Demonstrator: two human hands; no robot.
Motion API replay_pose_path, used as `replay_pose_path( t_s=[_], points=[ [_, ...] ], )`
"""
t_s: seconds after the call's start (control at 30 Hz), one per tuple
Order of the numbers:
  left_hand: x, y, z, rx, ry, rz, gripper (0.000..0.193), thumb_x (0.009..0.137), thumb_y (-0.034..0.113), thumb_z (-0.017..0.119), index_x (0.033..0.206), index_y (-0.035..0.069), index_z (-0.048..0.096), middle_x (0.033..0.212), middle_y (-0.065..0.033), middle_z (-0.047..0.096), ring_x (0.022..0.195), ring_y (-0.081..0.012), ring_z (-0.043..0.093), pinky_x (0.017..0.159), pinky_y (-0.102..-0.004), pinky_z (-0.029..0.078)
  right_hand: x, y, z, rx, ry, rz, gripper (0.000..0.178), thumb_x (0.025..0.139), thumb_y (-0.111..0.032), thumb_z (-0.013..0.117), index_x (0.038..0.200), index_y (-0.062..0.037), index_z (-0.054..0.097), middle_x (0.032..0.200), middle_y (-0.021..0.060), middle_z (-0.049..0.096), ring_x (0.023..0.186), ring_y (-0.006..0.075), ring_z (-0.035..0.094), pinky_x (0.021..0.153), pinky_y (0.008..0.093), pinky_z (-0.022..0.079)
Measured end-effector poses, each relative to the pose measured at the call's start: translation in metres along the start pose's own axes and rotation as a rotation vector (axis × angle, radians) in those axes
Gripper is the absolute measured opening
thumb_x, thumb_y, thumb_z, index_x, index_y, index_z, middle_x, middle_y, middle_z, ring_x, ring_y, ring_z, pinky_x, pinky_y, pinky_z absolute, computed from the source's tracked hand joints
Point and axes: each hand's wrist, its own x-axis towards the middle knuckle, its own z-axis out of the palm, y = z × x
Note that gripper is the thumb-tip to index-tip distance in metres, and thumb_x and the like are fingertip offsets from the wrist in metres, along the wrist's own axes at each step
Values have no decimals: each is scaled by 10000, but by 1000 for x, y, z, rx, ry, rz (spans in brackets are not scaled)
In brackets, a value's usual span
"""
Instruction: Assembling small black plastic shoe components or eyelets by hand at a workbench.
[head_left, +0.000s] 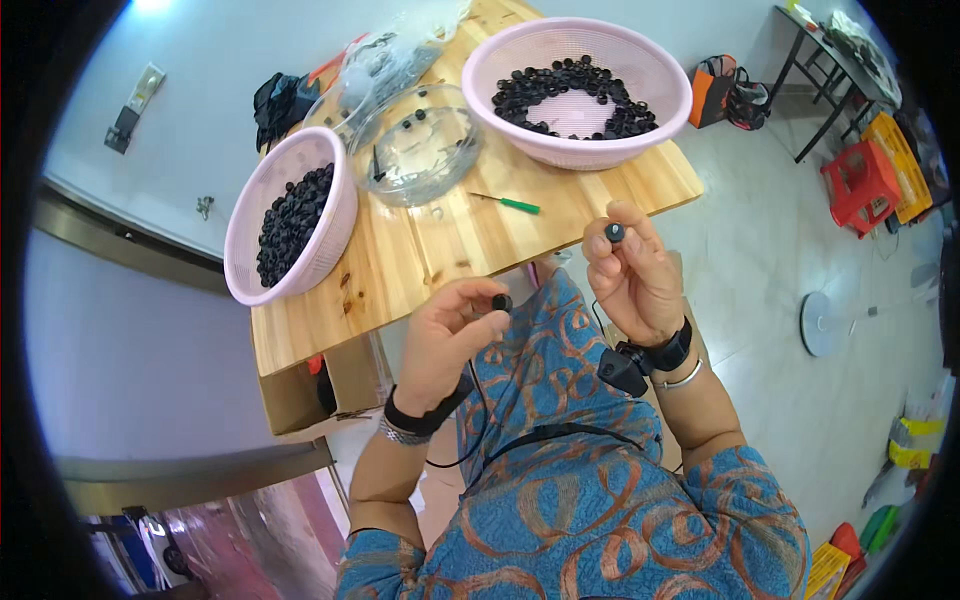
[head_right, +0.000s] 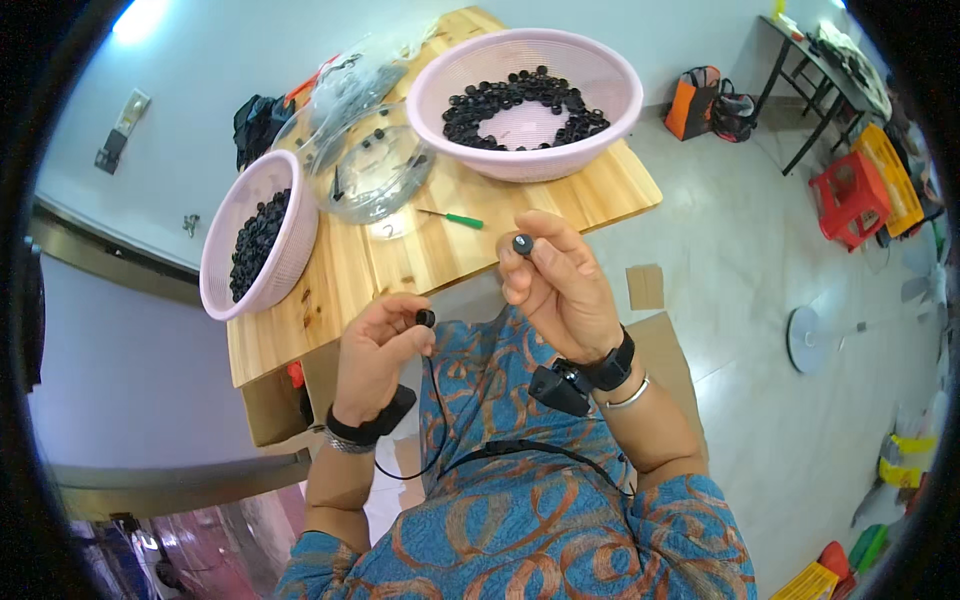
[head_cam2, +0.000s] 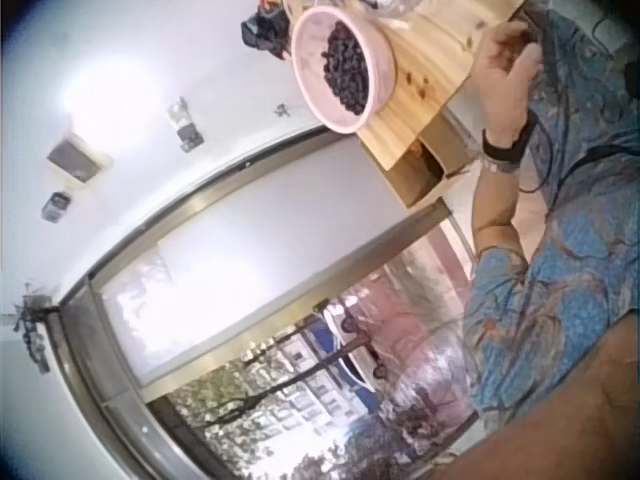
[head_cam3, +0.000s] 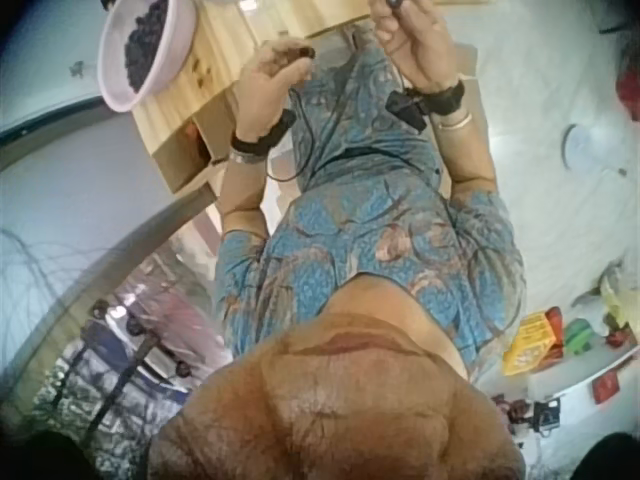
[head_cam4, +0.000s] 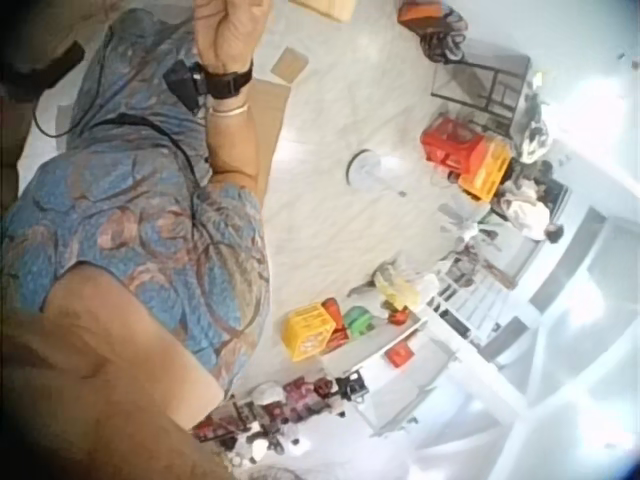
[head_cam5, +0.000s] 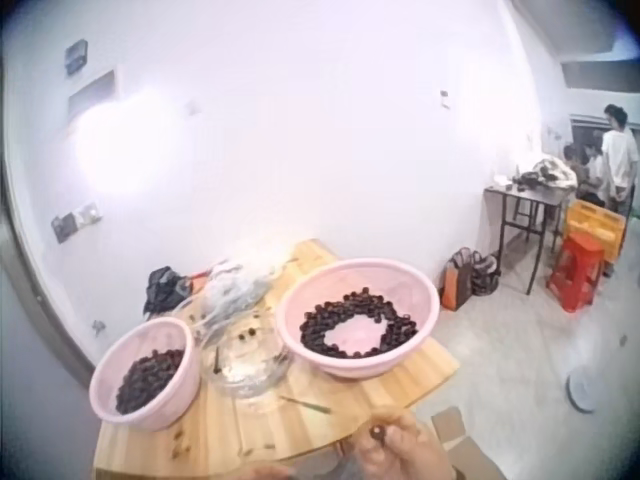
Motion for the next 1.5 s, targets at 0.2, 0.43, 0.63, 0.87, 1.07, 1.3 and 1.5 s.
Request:
replay_pose_path(
  t_s=[0.2, 0.43, 0.63, 0.87, 1.07, 1.3, 1.5],
  points=[
    [-22, -30, -18, -187, 106, -21, 243, 785, -35, 579, 1026, -10, 550, 855, -51, 580, 722, -104, 549, 658, -222, 462, 6, 16, 10, -16, 10, -1, 256, 896, -101, 501, 1139, -22, 514, 896, 91, 540, 719, 121, 496, 651, 243, 455],
    [-23, -21, -21, -244, 174, 131, 244, 790, -30, 590, 1030, -3, 551, 965, -80, 602, 769, -92, 564, 644, -212, 478, 6, 22, 13, -150, -42, 12, 255, 878, -84, 522, 1123, -13, 529, 836, 85, 542, 688, 122, 495, 622, 235, 451],
    [-27, -17, -21, -121, 145, 175, 250, 787, -38, 592, 1028, 3, 538, 985, -88, 613, 801, -93, 568, 608, -201, 462, 6, 21, 15, -198, -19, 38, 225, 872, -74, 528, 1087, -8, 545, 819, 92, 546, 658, 123, 493, 597, 234, 453],
    [-26, -7, -16, -145, 279, 151, 274, 771, -64, 574, 1034, -15, 518, 914, -95, 614, 768, -117, 560, 711, -247, 469, 3, 27, 15, -197, -5, 54, 202, 868, -52, 521, 1062, 2, 542, 814, 98, 566, 657, 123, 514, 589, 227, 458],
    [-21, -1, -17, -135, 245, 294, 278, 793, -46, 578, 1065, -17, 533, 941, -71, 598, 823, -104, 559, 722, -227, 469, 4, 35, 25, -701, 0, 66, 219, 830, 11, 558, 1047, 38, 540, 885, 110, 617, 682, 103, 560, 624, 220, 476],
    [-22, -5, -15, -195, 258, 314, 279, 776, -15, 627, 1039, -17, 533, 909, -93, 607, 758, -121, 578, 685, -236, 488, 6, 51, 39, -793, -17, 118, 240, 826, 19, 577, 1063, 39, 544, 832, 42, 592, 689, 71, 546, 616, 180, 448],
    [-21, -13, -19, -174, 276, 335, 273, 764, 10, 656, 1010, -14, 540, 848, -74, 599, 715, -113, 560, 624, -220, 463, 5, 57, 41, -787, -63, 163, 229, 823, 14, 591, 1049, 25, 555, 823, 14, 551, 716, 59, 529, 618, 172, 431]
  ],
)
